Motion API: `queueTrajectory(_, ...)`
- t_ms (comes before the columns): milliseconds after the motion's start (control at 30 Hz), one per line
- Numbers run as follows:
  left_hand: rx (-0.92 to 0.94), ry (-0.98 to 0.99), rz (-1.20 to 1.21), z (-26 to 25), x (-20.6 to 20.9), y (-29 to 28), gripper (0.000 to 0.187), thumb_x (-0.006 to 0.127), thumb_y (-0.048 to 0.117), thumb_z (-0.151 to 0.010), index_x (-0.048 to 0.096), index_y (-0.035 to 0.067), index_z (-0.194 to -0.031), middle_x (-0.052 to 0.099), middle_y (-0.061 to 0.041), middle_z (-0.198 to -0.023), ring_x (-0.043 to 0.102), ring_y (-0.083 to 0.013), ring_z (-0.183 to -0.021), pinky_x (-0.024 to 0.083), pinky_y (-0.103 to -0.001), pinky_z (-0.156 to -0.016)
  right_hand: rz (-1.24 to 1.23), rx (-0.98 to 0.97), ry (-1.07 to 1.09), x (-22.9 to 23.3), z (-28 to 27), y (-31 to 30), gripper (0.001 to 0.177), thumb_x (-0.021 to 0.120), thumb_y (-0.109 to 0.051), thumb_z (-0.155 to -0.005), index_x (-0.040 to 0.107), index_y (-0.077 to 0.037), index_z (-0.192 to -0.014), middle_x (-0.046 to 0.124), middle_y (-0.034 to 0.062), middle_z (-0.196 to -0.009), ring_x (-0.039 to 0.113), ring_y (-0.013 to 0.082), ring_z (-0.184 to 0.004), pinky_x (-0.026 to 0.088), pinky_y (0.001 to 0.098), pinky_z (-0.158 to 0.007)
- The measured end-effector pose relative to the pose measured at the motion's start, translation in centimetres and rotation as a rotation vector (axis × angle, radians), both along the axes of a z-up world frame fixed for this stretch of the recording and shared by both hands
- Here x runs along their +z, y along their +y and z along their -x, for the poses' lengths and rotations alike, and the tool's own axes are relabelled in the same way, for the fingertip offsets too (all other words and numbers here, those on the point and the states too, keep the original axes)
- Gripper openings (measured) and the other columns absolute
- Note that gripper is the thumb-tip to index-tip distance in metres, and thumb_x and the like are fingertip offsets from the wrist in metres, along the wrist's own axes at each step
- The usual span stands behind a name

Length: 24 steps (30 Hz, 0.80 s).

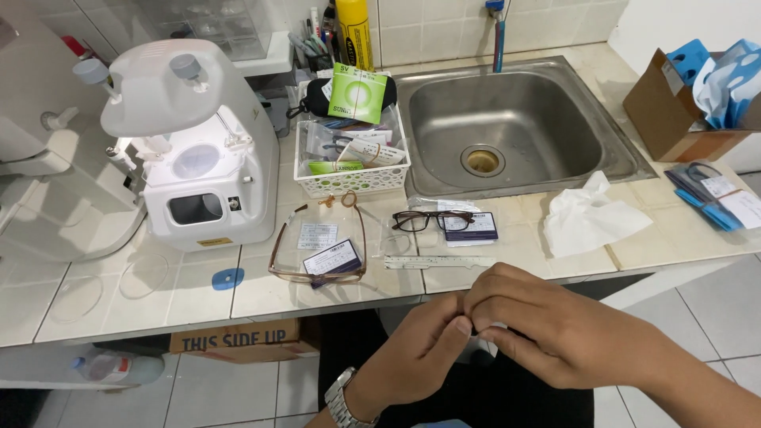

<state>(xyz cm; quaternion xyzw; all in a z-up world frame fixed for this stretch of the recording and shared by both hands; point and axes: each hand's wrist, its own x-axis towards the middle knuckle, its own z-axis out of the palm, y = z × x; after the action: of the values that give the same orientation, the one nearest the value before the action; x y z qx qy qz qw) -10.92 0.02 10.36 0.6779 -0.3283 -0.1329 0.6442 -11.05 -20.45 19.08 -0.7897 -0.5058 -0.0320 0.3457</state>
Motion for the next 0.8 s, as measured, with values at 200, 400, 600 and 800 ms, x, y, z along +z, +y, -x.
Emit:
queueTrajectory(200,-0.027,-0.084,-0.021,-0.9,-0.3,1.1,0.037,0.035,0.044,-0.109,0.049,0.013,-0.093,0.042,0.003,-0.078,0.039,-0.0126,-0.067,0.036,-0.031,-0.064,0.046,-0.022,-0.14,-2.3,-0.6,0.5,0.009,0.049,-0.009,-0.102,0.055,-0.002,-0.101,0.056,0.0105,-0.095,0.053,0.0268,-0.085,0.048,0.0359,-0.077)
queueTrajectory(400,-0.084,-0.049,-0.043,-1.1,0.9,2.1,0.036,0.035,0.04,-0.111,0.049,0.012,-0.092,0.044,0.002,-0.079,0.04,-0.0131,-0.07,0.036,-0.03,-0.066,0.097,0.013,-0.375,-1.9,-1.1,0.6,0.008,0.056,-0.009,-0.102,0.058,-0.001,-0.101,0.056,0.0103,-0.091,0.053,0.0284,-0.077,0.049,0.0385,-0.071)
queueTrajectory(600,-0.076,0.018,-0.037,-1.0,0.7,2.0,0.041,0.033,0.044,-0.11,0.045,0.013,-0.087,0.042,0.003,-0.075,0.04,-0.0131,-0.068,0.036,-0.031,-0.066,0.135,0.011,-0.258,-1.1,-1.2,0.9,0.012,0.056,-0.013,-0.102,0.061,-0.003,-0.1,0.059,0.0081,-0.091,0.057,0.0284,-0.085,0.051,0.0374,-0.079)
queueTrajectory(800,-0.147,-0.088,-0.041,-1.5,-0.1,2.5,0.042,0.03,0.047,-0.111,0.043,0.013,-0.089,0.042,0.001,-0.079,0.039,-0.0144,-0.07,0.035,-0.032,-0.068,0.163,0.02,-0.291,-3.4,-1.4,0.6,0.005,0.052,-0.009,-0.1,0.055,-0.005,-0.1,0.055,0.0092,-0.094,0.055,0.0258,-0.079,0.05,0.0343,-0.072)
